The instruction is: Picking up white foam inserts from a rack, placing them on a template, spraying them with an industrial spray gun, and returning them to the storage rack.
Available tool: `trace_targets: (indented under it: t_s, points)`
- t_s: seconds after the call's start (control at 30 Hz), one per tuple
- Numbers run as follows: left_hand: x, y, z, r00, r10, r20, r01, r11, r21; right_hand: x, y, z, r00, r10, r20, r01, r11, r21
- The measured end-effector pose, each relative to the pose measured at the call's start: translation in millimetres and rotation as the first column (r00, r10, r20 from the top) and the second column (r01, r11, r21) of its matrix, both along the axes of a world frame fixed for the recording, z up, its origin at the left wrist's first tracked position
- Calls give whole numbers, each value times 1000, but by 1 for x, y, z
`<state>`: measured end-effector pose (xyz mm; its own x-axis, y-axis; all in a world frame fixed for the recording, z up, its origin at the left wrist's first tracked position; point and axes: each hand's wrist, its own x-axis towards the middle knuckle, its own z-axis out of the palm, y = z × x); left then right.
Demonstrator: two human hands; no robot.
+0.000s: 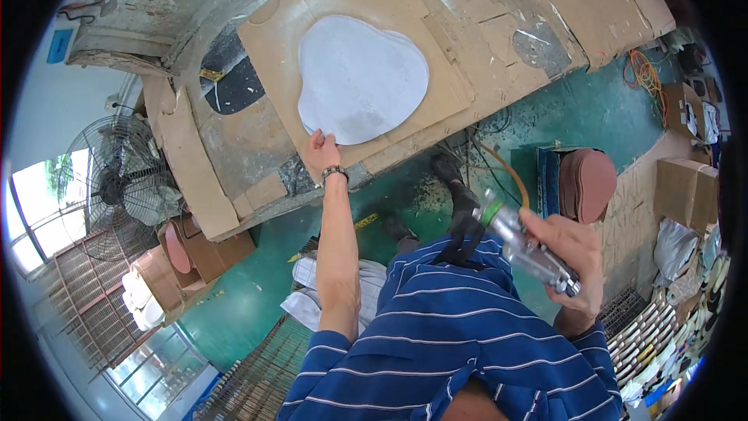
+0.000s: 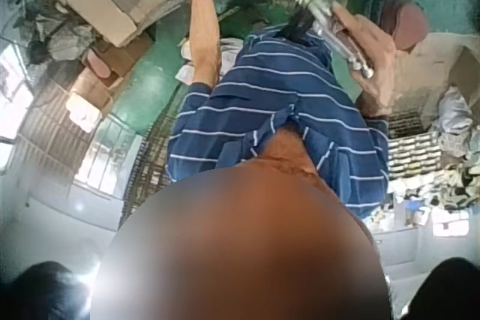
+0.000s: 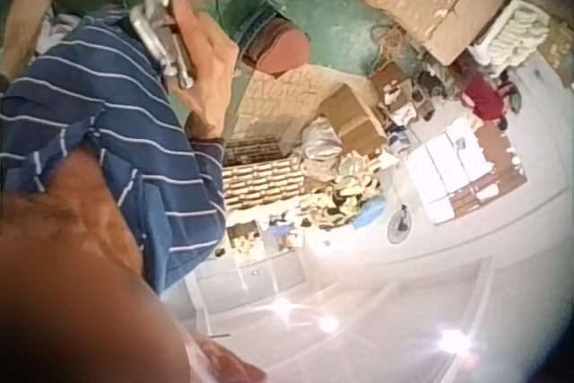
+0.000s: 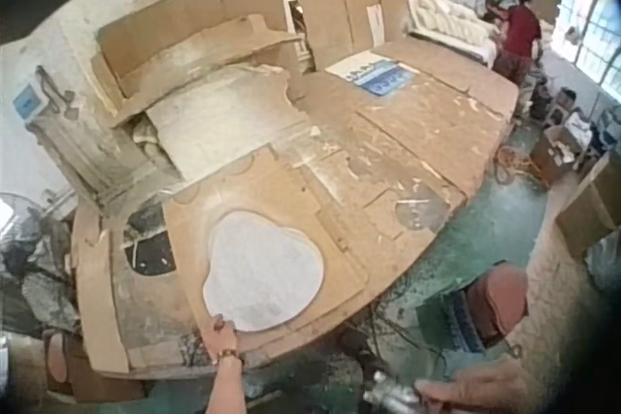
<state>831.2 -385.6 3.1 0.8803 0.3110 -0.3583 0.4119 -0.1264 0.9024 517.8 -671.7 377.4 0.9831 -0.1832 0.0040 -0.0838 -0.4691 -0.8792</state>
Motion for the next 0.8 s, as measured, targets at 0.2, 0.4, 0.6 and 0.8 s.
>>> trace_targets:
  t_s: [0.2,0.4,0.6,0.8]
  points:
    - [11,1,-17,973,173,-155,-214,929,-303,4,-10,-5,972,-237,-2,236,968,-80]
    - [31,-25,27,961,37,-273,-240,597,-765,7,-19,-25,969,-242,-44,243,969,30]
    - [101,-101,181,981,64,182,155,298,-942,36,-15,-77,989,-120,-88,131,983,127]
    - [76,-65,295,850,276,449,375,282,-883,68,-12,-104,968,123,-219,-93,985,142]
